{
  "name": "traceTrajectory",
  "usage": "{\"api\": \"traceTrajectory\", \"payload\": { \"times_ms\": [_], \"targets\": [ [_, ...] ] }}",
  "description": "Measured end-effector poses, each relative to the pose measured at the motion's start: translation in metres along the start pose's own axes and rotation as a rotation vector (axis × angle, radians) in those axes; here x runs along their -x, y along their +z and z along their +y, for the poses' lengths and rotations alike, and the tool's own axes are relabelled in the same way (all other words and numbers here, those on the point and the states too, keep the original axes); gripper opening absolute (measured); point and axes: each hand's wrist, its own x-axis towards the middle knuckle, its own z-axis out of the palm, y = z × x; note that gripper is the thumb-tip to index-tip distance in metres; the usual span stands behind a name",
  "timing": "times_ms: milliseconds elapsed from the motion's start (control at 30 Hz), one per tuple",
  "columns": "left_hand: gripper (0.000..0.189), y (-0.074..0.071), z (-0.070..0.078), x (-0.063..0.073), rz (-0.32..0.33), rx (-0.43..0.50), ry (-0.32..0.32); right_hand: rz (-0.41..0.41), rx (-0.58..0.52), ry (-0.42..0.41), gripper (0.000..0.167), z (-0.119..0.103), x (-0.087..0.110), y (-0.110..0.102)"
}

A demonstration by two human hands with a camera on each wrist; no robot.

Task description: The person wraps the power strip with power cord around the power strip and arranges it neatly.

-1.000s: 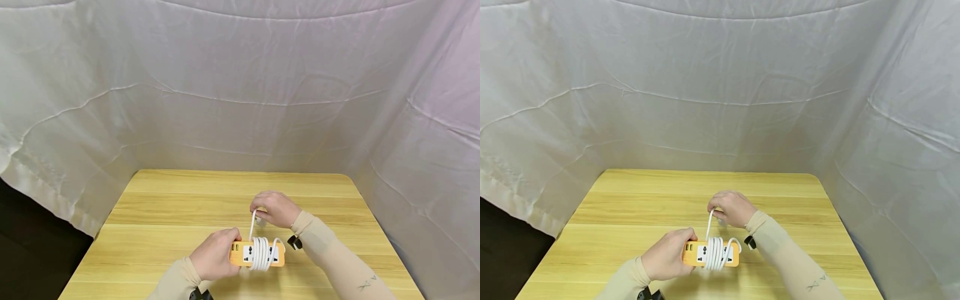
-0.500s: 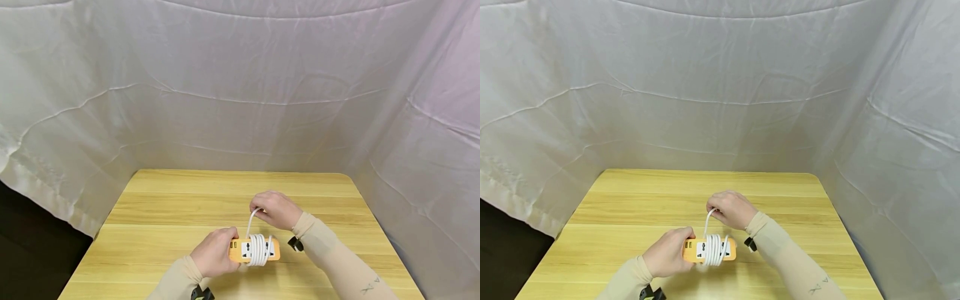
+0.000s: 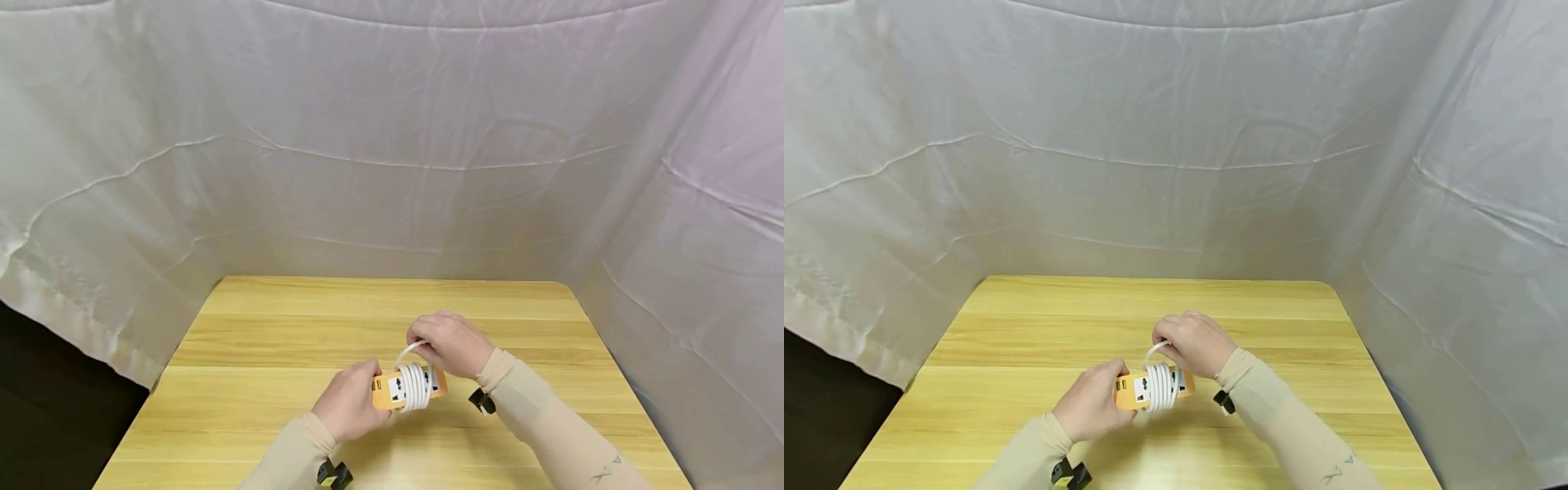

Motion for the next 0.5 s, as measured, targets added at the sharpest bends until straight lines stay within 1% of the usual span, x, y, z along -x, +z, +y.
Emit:
{"api": "traceTrajectory", "payload": {
  "times_ms": [167, 333, 500],
  "targets": [
    [0.049, -0.001, -0.001, -0.003, 0.023, 0.011, -0.053, -0.004, 0.028, 0.012, 0.019, -0.005, -0.001, -0.002],
    [0.046, -0.004, -0.002, -0.005, 0.083, -0.022, -0.056, -0.007, 0.047, 0.038, 0.018, -0.011, -0.002, -0.003],
    [0.045, -0.005, -0.003, -0.008, 0.138, -0.031, -0.065, 0.005, 0.045, 0.079, 0.014, -0.018, -0.001, 0.001]
  ]
}}
